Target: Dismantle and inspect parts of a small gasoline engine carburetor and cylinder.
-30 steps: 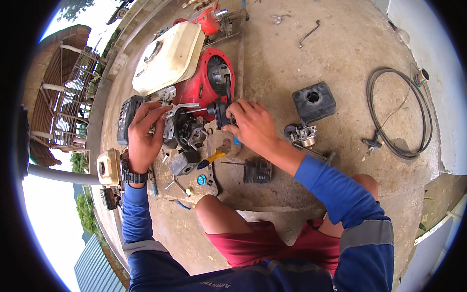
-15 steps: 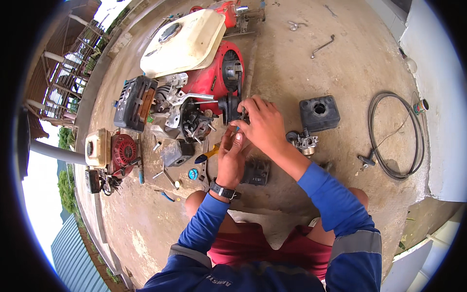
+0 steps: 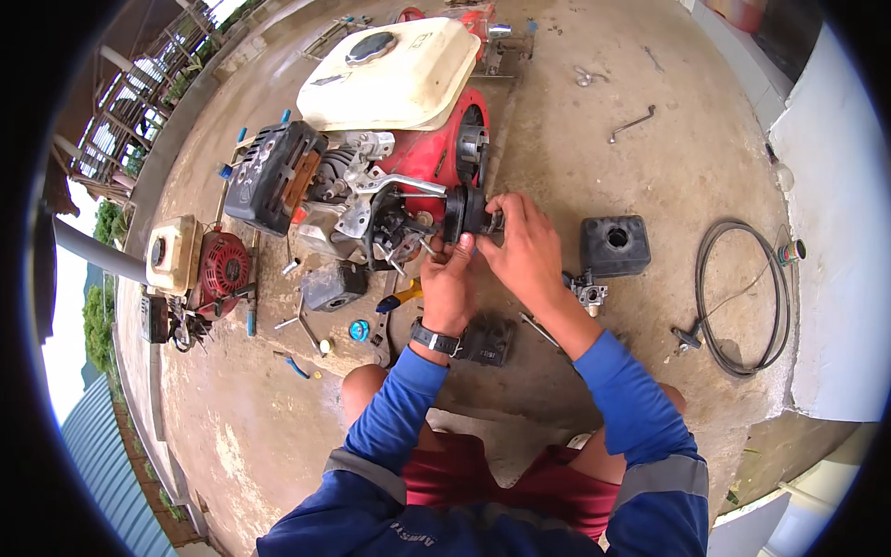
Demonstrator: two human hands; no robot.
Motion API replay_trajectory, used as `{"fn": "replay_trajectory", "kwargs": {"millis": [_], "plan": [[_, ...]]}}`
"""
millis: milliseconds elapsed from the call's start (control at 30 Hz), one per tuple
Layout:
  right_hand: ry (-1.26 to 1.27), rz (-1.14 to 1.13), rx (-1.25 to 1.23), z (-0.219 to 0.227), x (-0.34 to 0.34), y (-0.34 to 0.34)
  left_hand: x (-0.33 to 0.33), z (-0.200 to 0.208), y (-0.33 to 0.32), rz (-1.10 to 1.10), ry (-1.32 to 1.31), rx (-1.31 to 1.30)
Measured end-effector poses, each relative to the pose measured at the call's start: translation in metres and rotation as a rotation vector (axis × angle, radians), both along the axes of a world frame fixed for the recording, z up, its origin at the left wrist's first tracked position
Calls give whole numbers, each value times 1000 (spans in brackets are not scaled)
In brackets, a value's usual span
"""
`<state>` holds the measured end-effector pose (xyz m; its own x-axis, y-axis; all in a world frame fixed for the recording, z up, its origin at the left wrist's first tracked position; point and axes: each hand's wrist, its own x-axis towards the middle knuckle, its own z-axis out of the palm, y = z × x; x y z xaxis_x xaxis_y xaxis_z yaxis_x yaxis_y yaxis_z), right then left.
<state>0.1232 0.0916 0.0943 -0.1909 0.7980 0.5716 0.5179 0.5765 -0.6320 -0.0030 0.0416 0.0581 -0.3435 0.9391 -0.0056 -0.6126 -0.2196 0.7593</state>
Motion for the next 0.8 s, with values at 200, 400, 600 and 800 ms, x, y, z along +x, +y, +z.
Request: {"fn": "replay_trajectory", "kwargs": {"millis": [200,400,600,800], "plan": [[-13,26,-35,5,2,3,4,6,3,95,57,-48],[-149,51,-95,26,21,5,5,-14,12,99,88,-78],[-551,154,-358,59,106,33,-7,-5,3,57,77,-23],[-896,-7,-839,3,177,57,-3,-10,7,5,68,-28]]}}
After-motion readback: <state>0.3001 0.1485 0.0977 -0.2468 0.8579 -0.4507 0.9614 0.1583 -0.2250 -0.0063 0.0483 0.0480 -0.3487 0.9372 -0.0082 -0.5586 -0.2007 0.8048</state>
